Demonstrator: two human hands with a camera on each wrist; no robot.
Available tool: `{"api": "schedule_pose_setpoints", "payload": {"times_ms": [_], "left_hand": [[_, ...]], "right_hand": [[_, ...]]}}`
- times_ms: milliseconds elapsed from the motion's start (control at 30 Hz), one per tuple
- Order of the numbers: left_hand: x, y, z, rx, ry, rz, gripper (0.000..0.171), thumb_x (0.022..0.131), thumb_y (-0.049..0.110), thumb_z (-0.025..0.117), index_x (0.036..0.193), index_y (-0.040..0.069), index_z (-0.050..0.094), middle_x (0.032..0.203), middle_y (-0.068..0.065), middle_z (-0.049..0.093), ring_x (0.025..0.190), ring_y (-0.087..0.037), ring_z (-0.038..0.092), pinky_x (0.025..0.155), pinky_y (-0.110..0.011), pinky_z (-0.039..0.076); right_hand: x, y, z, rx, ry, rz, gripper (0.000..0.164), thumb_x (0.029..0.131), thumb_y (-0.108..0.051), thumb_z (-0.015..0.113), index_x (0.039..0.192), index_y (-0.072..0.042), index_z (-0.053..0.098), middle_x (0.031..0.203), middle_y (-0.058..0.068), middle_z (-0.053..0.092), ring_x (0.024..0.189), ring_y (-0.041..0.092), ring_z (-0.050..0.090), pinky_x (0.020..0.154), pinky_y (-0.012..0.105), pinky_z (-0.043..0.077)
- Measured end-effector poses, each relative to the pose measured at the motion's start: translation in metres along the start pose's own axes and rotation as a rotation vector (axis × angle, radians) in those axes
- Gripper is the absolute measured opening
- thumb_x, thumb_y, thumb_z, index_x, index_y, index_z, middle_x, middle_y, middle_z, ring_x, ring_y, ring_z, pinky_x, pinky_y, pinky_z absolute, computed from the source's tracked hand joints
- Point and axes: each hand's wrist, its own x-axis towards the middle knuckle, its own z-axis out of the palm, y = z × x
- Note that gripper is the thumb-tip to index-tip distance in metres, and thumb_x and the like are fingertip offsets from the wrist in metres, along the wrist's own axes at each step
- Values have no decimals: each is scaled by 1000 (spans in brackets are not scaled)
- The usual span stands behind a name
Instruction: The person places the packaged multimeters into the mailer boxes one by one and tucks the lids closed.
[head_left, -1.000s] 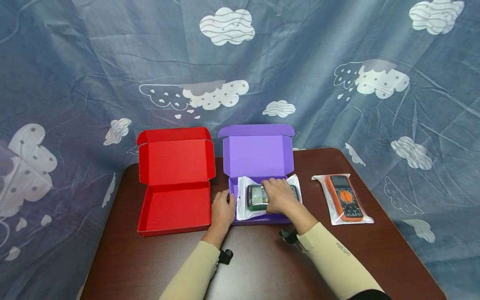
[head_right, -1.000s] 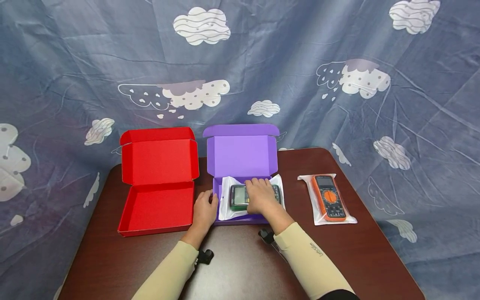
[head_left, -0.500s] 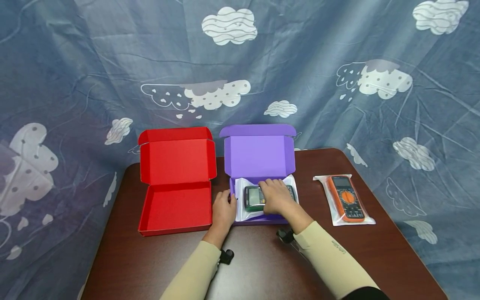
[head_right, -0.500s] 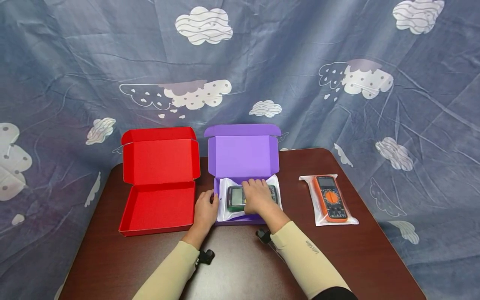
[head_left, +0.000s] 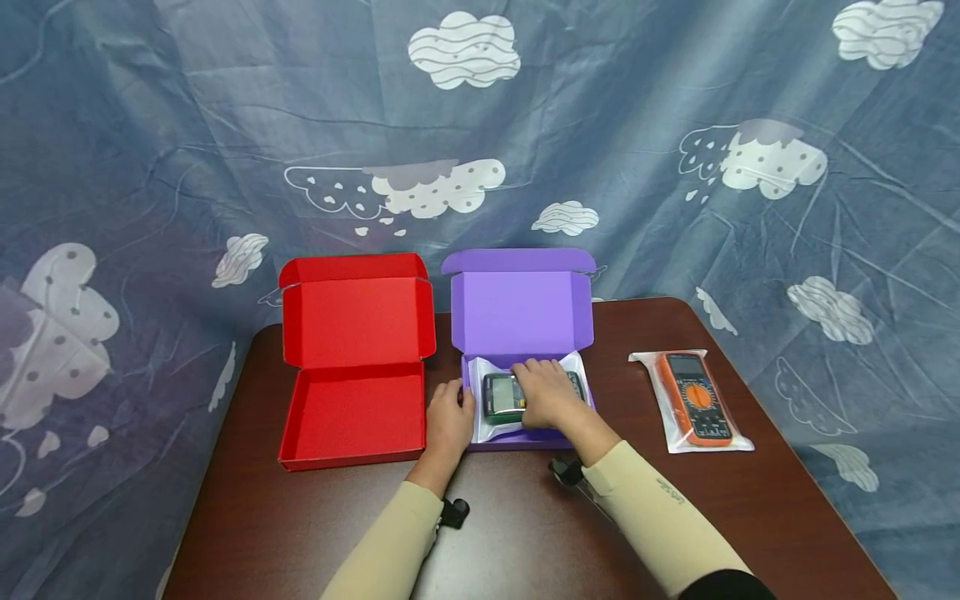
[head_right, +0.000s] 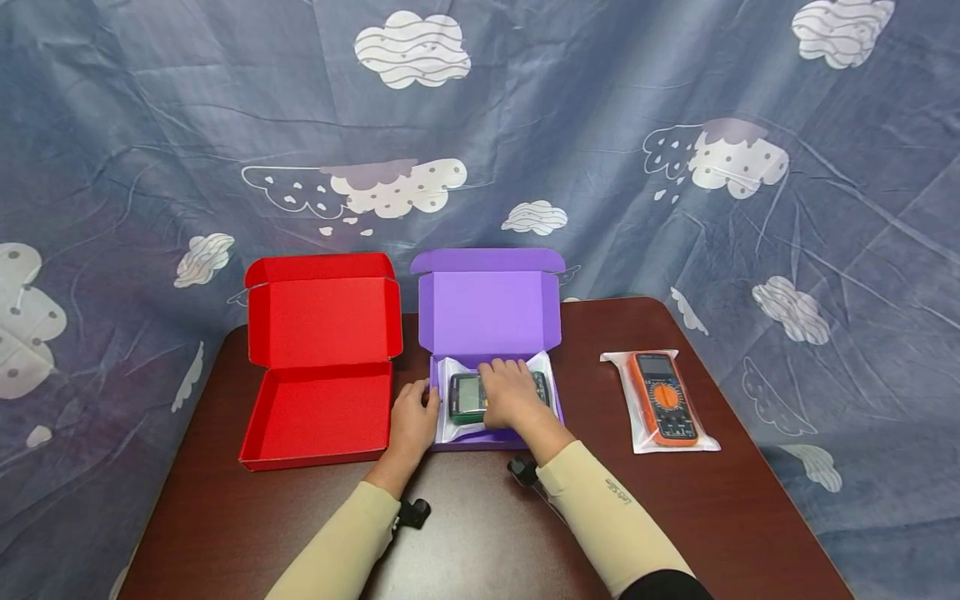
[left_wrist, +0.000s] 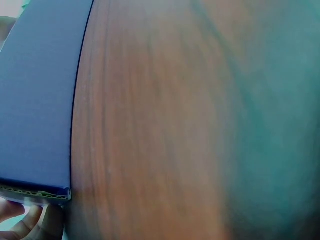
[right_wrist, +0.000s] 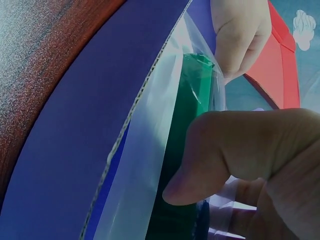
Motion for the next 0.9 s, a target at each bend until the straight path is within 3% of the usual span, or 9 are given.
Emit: {"api": "schedule_pose_setpoints", "payload": {"times_ms": [433,900], "left_hand": [[2,0,0,17,-42,-38,30,101,18,63,122,-1,72,108,-19,69,100,-38,69,92,-49,57],[1,0,0,20,-41,-34,30,101,18,63,122,-1,71,109,-20,69,101,-40,69,93,-50,57]], "right_hand": [[8,-5,7,35,6,-47,75,58,-15,87,127,-3,60,109,13,63,104,36,60,101,55,47],[9,2,17,72,-13,-60,73,56,-11,86,124,-2,60,107,13,63,101,36,60,98,54,48]]}}
